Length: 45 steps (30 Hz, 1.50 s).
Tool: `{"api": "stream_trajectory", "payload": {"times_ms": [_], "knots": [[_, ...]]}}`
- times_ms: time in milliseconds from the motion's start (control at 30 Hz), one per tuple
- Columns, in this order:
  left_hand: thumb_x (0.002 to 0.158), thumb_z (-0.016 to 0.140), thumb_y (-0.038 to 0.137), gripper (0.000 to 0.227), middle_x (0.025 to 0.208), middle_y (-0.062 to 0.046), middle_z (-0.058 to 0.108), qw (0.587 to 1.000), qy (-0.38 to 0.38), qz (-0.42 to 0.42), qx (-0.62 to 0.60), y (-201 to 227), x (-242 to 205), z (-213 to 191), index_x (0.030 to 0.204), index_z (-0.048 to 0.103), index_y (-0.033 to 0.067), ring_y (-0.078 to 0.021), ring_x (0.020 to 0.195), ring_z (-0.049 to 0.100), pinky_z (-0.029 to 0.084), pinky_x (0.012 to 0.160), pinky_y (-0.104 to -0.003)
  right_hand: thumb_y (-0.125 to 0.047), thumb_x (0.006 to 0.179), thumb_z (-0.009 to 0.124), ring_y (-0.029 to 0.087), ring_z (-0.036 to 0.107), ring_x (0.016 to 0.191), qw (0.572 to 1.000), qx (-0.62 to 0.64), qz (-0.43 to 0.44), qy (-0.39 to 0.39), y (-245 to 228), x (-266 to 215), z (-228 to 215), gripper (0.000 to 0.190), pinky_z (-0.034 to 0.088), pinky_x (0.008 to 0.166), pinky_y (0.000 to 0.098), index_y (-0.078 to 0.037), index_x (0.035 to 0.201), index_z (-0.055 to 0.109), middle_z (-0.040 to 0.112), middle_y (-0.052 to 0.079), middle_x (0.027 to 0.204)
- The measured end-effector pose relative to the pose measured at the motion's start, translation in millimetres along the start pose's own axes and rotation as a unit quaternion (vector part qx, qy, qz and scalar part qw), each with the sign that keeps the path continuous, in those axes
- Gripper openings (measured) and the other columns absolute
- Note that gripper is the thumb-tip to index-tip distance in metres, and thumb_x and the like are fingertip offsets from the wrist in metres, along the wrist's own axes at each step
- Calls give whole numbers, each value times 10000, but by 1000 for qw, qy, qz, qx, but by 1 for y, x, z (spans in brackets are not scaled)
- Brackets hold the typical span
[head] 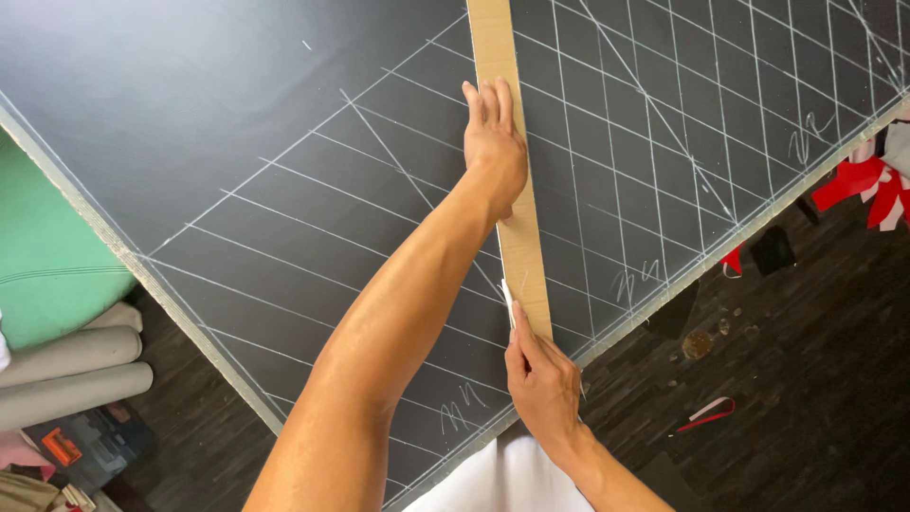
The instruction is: The person uses a long cardboard ruler and a white marker to draw straight lines on a large black surface. They repeatedly reposition the ruler and draw lines in various directions, creating a grid-like pattern.
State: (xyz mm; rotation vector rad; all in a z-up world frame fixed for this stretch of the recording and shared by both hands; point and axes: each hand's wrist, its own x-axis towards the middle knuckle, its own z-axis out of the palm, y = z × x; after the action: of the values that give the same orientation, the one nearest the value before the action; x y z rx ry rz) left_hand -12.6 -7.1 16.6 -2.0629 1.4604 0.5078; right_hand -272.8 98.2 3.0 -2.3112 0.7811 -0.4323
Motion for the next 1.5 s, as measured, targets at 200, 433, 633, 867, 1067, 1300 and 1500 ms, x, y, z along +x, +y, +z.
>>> {"api": "stream_trajectory", "payload": {"times_ms": [200,433,633,867,1067,1300,1500], "knots": [[553,966,619,1285,1620,-401,73,999,-26,-20,27,6,2,-6,1556,405,43,-593,1468,90,90,1110,-697,-78,946,661,253,615,491,999,-48,12,11,-3,53,28,399,468,487,394,-41,1343,660,625,100,594],[792,809,471,934,1613,-406,80,999,10,-47,24,15,17,7,1530,440,34,-610,1464,103,70,1091,-740,-102,956,631,330,591,428,997,-43,46,-44,-13,63,21,384,451,446,433,-28,1332,657,594,161,519],[885,705,456,795,1645,-369,51,998,-19,-63,-13,16,10,-4,1509,474,20,-591,1479,88,31,1089,-720,-138,892,657,268,663,450,954,-54,158,-251,-28,-12,-51,412,517,495,370,-44,1292,694,665,181,521],[659,926,281,1141,1664,-285,131,987,-100,-102,67,36,12,-25,1574,281,59,-551,1492,48,33,1094,-735,-36,1022,601,87,638,705,999,-13,-6,-51,-41,123,-150,196,502,645,237,-5,1162,735,758,81,943],[333,1028,451,1644,1636,-255,113,938,-187,-238,167,76,68,-23,1618,94,27,-500,1474,100,86,1062,-706,-110,1021,615,130,729,807,934,-11,-155,-321,-57,287,-117,210,543,681,268,-42,1185,726,766,83,918],[350,1031,370,1482,1583,-144,273,870,-268,-316,269,99,102,-5,1583,255,95,-402,1449,217,188,1106,-618,-213,883,646,231,749,779,676,-175,-361,-619,-44,328,-11,219,539,784,363,-146,1055,763,794,40,838],[364,1034,300,1359,1537,-48,410,835,-355,-280,313,121,132,18,1553,394,153,-318,1428,317,274,1143,-542,-115,879,595,246,756,818,627,-200,-365,-658,-35,327,8,275,550,824,379,-173,1064,791,825,23,862]]}}
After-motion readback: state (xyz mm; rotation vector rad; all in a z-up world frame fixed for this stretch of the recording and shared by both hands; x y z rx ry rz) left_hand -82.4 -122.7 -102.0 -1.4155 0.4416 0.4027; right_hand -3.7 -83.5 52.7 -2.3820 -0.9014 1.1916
